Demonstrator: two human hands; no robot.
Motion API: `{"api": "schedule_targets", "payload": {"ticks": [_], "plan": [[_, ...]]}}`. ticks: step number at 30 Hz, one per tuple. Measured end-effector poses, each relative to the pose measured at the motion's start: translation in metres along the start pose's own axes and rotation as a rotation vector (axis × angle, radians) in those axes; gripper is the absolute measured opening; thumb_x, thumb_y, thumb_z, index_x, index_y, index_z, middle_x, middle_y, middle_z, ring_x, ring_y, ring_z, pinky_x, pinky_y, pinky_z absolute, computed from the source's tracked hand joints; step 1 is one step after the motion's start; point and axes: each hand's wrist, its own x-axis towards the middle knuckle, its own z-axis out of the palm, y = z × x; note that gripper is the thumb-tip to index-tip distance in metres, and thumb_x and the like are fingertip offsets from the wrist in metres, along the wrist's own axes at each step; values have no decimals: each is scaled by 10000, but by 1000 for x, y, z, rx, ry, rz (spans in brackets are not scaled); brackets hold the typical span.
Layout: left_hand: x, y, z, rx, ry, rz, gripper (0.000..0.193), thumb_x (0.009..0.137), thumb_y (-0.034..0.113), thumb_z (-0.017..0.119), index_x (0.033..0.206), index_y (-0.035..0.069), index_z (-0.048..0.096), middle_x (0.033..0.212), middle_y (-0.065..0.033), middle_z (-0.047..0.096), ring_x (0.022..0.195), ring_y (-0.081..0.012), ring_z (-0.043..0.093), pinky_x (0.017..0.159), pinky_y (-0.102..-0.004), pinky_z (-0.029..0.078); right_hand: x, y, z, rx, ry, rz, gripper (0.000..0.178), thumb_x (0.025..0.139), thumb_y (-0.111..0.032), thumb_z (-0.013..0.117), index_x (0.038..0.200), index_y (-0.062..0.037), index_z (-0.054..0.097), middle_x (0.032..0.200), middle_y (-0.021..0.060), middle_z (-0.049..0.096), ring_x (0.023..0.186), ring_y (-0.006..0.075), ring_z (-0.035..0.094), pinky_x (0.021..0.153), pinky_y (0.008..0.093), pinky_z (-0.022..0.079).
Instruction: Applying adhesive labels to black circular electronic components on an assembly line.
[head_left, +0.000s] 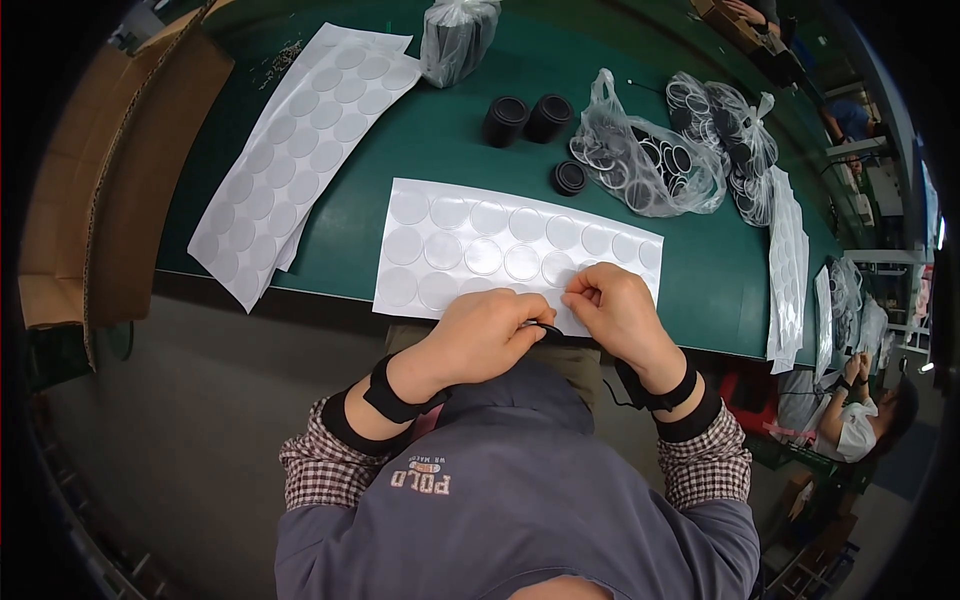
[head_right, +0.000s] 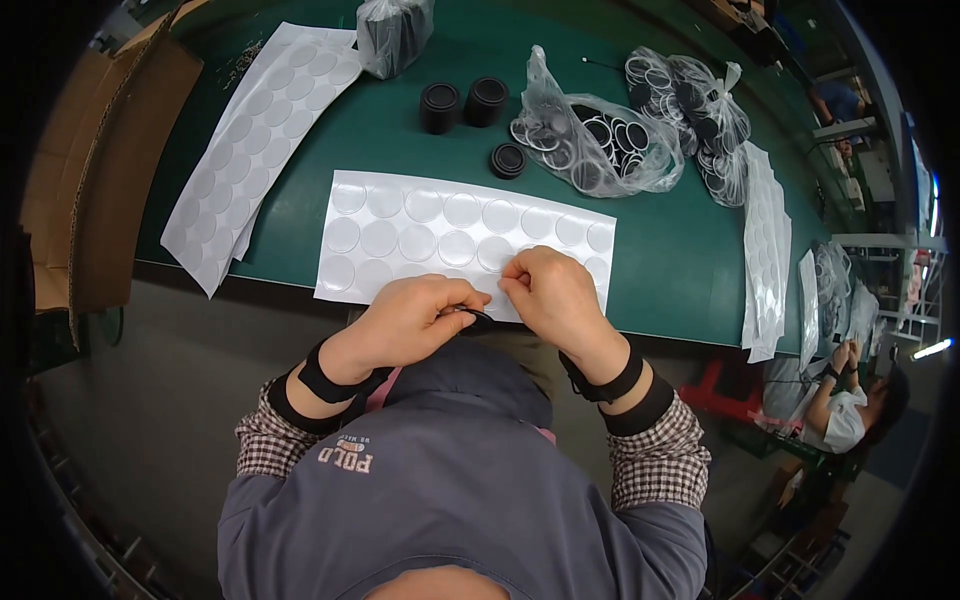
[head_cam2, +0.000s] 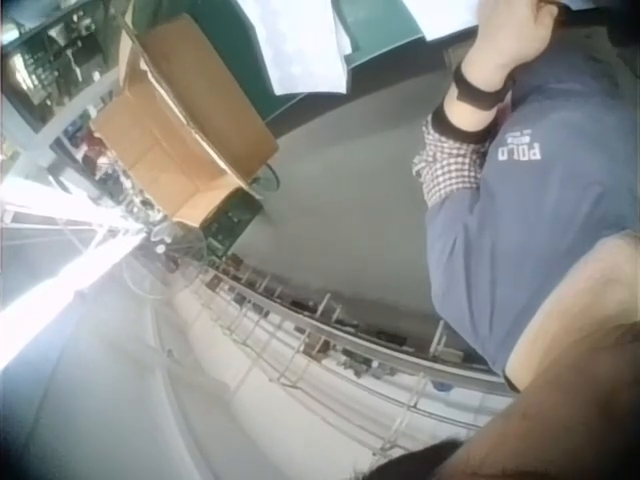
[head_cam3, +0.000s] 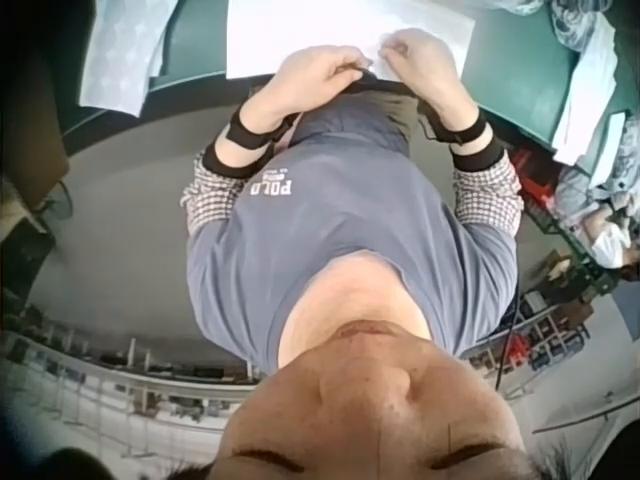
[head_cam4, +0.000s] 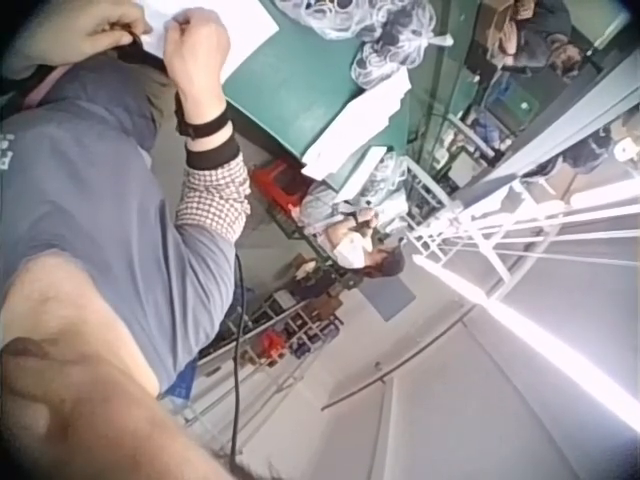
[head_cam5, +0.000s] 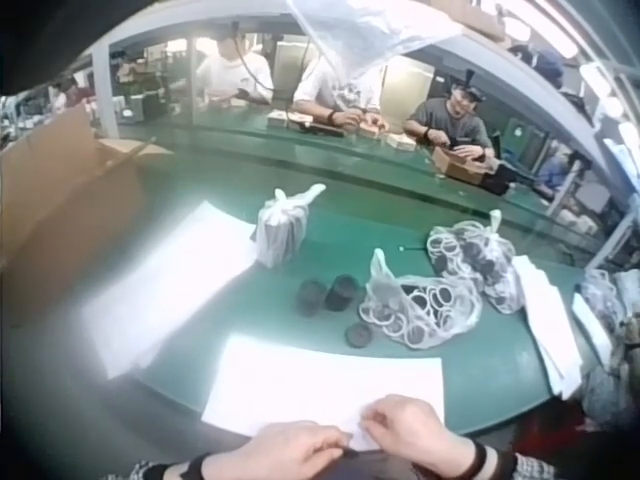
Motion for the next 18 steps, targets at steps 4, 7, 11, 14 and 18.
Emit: {"api": "schedule_targets", "payload": {"ticks": [4,7,11,14,18], "plan": [[1,2,0,45,-14,-23,181,778,105,539,950,74,589,851,-65,627,762,-217,581,648,-315,445,0,-1,0,-11,18,-5,113,696,-67,647,751,18,597,673,101,586,573,175,562,531,279,445],[2,1,1,93,-7,26,187,776,103,538,956,80,583,836,-47,625,768,-215,576,652,-321,442,2,-3,0,-81,21,-39,106,699,-72,643,735,14,592,669,102,584,569,183,560,532,283,445],[0,1,1,66,10,42,177,772,104,543,943,80,583,821,-39,622,764,-219,573,650,-326,443,-1,-4,2,-57,36,-11,95,701,-76,638,728,4,593,667,105,582,569,195,561,533,289,443],[-1,2,1,71,26,54,175,771,102,543,940,81,583,805,-39,619,757,-219,571,642,-327,442,1,-3,1,-53,32,-25,83,708,-69,628,729,-5,580,690,107,581,578,210,564,537,297,443],[-1,4,0,120,13,62,182,768,97,544,945,85,584,781,-38,614,746,-216,568,623,-328,441,-2,-7,3,-187,45,-84,86,722,-70,616,746,-8,561,712,104,576,601,212,569,545,300,442]]}}
